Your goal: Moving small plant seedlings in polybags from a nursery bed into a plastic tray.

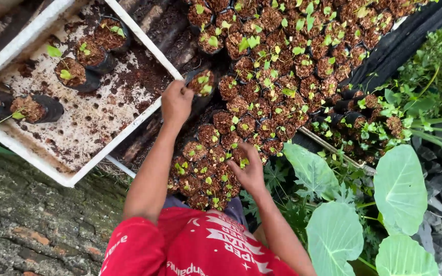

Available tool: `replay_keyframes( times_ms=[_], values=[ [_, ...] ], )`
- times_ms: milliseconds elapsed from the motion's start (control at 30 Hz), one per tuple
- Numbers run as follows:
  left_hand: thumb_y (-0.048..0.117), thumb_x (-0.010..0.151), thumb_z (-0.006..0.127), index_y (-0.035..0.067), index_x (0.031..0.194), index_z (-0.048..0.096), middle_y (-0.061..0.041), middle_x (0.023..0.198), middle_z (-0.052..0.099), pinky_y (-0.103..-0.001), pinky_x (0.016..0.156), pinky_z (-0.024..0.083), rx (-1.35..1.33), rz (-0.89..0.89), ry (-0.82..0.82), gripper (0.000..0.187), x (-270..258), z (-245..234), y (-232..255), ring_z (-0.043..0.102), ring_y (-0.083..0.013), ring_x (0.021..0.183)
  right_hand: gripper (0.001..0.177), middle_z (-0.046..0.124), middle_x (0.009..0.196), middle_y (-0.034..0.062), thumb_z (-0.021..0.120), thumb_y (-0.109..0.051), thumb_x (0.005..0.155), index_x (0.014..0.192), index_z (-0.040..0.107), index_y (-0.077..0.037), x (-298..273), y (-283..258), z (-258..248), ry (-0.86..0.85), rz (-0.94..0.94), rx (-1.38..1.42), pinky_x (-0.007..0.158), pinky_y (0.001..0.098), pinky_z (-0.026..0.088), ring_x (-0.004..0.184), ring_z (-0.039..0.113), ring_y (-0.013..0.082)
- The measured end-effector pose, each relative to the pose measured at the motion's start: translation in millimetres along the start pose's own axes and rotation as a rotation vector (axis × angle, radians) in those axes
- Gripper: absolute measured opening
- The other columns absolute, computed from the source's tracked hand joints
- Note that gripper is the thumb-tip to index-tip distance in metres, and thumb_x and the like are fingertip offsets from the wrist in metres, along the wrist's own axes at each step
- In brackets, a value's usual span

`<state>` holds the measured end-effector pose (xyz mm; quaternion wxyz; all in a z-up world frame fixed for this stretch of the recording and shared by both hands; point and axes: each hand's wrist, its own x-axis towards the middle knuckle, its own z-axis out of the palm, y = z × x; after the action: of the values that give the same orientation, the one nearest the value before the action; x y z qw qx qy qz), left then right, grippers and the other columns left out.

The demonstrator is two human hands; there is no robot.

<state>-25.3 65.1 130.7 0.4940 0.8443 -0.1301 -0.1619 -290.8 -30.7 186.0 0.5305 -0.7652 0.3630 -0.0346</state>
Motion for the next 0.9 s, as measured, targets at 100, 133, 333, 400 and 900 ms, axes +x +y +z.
replay_keyframes(
  times_ms=[100,133,333,400,900],
  values=[
    [0.007,0.092,0.059,-0.004,0.083,0.061,-0.029,0.088,0.064,-0.067,0.079,0.051,0.098,0.079,-0.084,0.014,-40.7,-46.0,31.7,0.066,-0.0539,0.083,0.095,0.042,0.146,0.0338,0.088,0.004,0.071,0.153,0.039,0.002,53.8,-43.9,28.8,-0.086,-0.104,-0.023,0.114,0.068,0.038,0.139,0.039,0.0559],
    [0.009,0.095,0.059,0.0,0.086,0.065,-0.024,0.098,0.069,-0.058,0.081,0.054,0.068,0.012,-0.212,0.014,-52.4,-46.6,23.9,0.068,-0.0416,0.079,0.109,0.034,0.153,0.033,0.092,0.002,0.068,0.157,0.029,-0.001,62.4,-46.9,38.6,-0.107,-0.105,0.01,0.119,0.0677,0.031,0.144,0.034,0.0533],
    [0.01,0.101,0.051,0.003,0.107,0.066,-0.02,0.114,0.07,-0.067,0.1,0.035,-0.049,-0.012,-0.707,0.018,-24.9,-14.5,-11.0,0.072,-0.0401,0.099,0.095,0.048,0.139,0.0288,0.094,0.002,0.067,0.145,0.04,0.001,59.1,1.9,51.3,0.076,-0.098,0.336,0.115,0.0679,0.039,0.131,0.051,0.0486],
    [0.005,0.102,0.042,0.001,0.118,0.064,-0.023,0.126,0.066,-0.057,0.083,0.057,-0.073,-0.063,-0.711,0.028,22.2,11.8,-7.8,0.076,-0.0379,0.087,0.092,0.049,0.137,0.0254,0.094,0.004,0.067,0.142,0.041,0.0,52.6,19.0,35.6,0.129,-0.066,0.347,0.114,0.068,0.041,0.129,0.052,0.0461],
    [-0.002,0.103,0.041,0.03,0.164,0.022,0.008,0.171,0.018,-0.035,0.07,0.055,1.275,0.381,-0.961,0.072,145.5,160.8,-64.7,0.07,-0.0248,0.096,0.084,0.056,0.141,0.0168,0.092,-0.014,0.069,0.14,0.049,-0.01,-66.6,54.4,-9.9,0.154,0.044,-0.005,0.118,0.0496,0.046,0.135,0.057,0.0321]
  ],
)
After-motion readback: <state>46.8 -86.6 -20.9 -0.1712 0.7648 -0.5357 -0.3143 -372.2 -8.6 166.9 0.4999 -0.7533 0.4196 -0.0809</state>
